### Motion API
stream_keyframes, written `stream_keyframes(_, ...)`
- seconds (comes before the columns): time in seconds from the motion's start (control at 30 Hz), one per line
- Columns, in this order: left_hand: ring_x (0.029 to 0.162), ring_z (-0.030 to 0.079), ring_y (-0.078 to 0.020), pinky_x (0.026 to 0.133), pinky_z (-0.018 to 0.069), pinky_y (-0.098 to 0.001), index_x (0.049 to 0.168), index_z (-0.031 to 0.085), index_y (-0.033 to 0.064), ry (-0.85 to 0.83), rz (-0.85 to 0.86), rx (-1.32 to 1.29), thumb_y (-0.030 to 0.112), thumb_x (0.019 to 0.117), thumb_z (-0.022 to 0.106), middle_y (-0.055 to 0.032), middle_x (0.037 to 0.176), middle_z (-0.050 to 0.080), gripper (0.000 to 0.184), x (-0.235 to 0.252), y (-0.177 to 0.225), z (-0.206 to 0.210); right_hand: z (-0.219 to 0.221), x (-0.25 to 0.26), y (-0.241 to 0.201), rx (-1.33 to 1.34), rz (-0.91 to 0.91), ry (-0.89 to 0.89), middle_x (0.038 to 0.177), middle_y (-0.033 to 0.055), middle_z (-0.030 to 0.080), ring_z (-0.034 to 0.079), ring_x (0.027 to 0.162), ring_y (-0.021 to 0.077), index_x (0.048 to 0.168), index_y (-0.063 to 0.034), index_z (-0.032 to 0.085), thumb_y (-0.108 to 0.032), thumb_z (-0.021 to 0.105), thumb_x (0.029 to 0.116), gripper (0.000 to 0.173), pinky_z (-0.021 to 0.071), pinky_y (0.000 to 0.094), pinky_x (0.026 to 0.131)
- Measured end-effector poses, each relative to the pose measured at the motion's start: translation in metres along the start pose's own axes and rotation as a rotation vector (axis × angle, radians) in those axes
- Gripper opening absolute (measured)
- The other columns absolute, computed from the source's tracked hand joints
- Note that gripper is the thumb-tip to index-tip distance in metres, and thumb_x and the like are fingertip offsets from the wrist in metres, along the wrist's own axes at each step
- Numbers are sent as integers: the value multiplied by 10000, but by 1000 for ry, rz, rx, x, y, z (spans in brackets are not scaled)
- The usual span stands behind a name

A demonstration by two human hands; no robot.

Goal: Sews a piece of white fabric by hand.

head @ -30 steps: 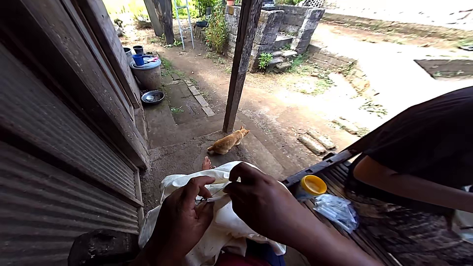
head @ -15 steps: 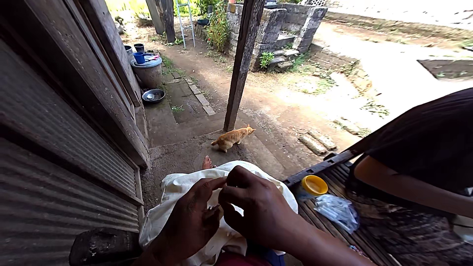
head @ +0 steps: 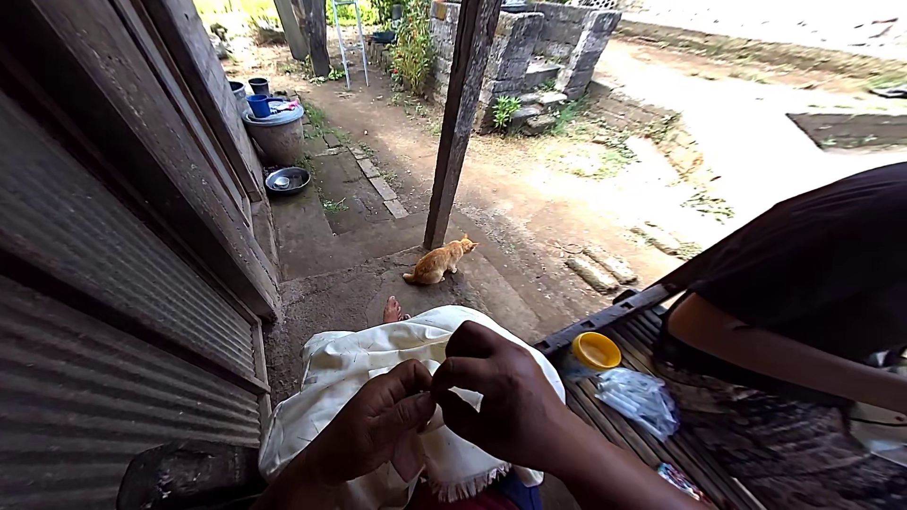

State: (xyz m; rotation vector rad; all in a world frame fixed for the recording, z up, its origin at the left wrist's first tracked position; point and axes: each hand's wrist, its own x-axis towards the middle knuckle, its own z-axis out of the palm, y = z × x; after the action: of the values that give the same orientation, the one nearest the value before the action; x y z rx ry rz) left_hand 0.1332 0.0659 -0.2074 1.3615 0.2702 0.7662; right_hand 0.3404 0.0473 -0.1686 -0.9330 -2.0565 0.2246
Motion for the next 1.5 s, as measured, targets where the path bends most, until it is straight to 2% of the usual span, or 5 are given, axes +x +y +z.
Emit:
stream_keyframes(0.7,731,597,-5,689,501,-179,984,595,136,-25,-76,-99,185,1055,557,60,814,621,95,-4,0,-1,1,-9,27,246,-152,-55,923,42,592,556,818,47,955,-177,758,-222,695,986,83,469,174,693)
stream_keyframes(1.03,676,590,1,601,511,-152,984,664,75,300,100,519,230,1019,634,32,833,640,162,-6,0,8,7,-13,27,137,-81,-51,960,53,615,617,865,97,976,-140,692,-218,627,1019,110,529,225,704)
stream_keyframes(1.27,848,613,-4,750,523,-141,929,742,103,527,286,813,281,959,714,41,889,642,183,-9,-5,3,6,-19,35,122,9,-207,826,23,643,638,746,113,927,-119,716,-202,629,992,138,540,282,643)
stream_keyframes(1.37,831,608,15,740,523,-119,938,737,90,449,284,860,319,975,693,22,893,637,236,-8,-7,7,3,-14,23,214,-173,-207,807,39,625,618,743,129,940,-92,688,-177,572,1036,173,516,269,642)
stream_keyframes(1.5,851,603,-1,748,514,-129,928,737,88,396,318,859,275,973,704,13,909,640,196,-7,-8,12,7,-10,24,39,41,-176,825,36,646,645,712,145,937,-101,657,-162,550,1017,147,533,329,594)
